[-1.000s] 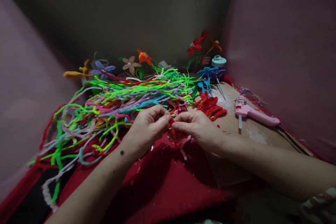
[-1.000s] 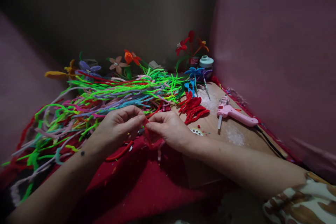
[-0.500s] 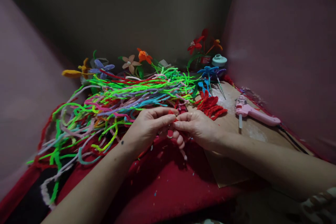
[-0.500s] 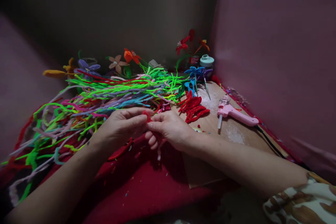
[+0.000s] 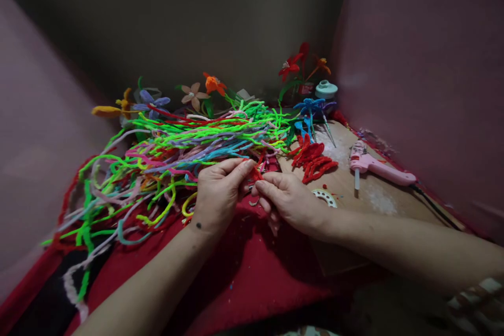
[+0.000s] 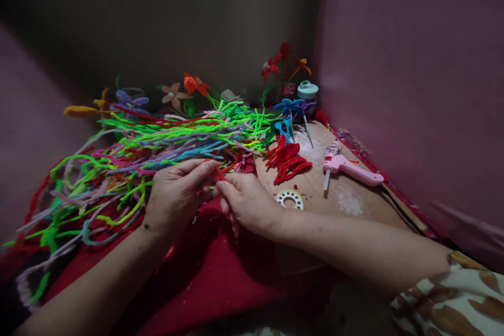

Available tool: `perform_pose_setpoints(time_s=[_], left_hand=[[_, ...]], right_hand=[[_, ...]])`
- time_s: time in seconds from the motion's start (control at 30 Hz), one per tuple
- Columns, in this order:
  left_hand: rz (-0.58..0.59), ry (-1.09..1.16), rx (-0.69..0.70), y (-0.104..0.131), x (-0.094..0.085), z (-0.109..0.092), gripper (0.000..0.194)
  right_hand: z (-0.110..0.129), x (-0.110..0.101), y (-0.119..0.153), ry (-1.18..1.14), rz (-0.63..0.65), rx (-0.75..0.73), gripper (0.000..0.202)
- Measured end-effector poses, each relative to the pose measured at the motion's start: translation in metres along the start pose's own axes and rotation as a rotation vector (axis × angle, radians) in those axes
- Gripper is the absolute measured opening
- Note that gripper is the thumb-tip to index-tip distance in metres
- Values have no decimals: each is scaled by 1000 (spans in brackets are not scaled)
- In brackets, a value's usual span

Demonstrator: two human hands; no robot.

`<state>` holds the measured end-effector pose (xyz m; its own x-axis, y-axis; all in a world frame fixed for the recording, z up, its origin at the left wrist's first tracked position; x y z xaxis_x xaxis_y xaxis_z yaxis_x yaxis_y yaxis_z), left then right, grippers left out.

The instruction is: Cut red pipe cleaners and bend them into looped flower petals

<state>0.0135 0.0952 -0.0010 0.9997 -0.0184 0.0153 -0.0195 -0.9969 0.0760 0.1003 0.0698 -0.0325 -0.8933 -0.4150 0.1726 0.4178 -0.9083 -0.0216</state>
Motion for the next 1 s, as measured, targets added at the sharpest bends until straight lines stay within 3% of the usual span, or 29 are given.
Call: perform_pose_setpoints(time_s=[0.23, 0.47, 0.63, 1.0], left_hand=[[53, 84, -103, -2, 6, 6, 21], [113, 52, -135, -7, 2, 10, 23], [187, 32, -150, -9, 5, 15, 23], [243, 72, -214, -6, 15, 21, 19]], right_hand=[[-6, -4, -1, -118, -60, 3, 23], [-5, 3, -3, -162, 57, 59, 23], [2, -2, -8, -207, 54, 20, 28], [4, -18, -11, -46, -7, -8, 24]])
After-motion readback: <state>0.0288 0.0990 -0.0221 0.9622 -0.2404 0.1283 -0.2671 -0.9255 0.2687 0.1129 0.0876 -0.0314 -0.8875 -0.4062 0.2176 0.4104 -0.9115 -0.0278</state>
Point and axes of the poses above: each hand's wrist, its own y-axis away from the middle knuckle, its own x-axis out of the palm, z = x × y, the point moved 10 cm from there along -y, towards the middle knuckle, and after that the axes turned 7 degrees about -x, right-handed, at the moved point
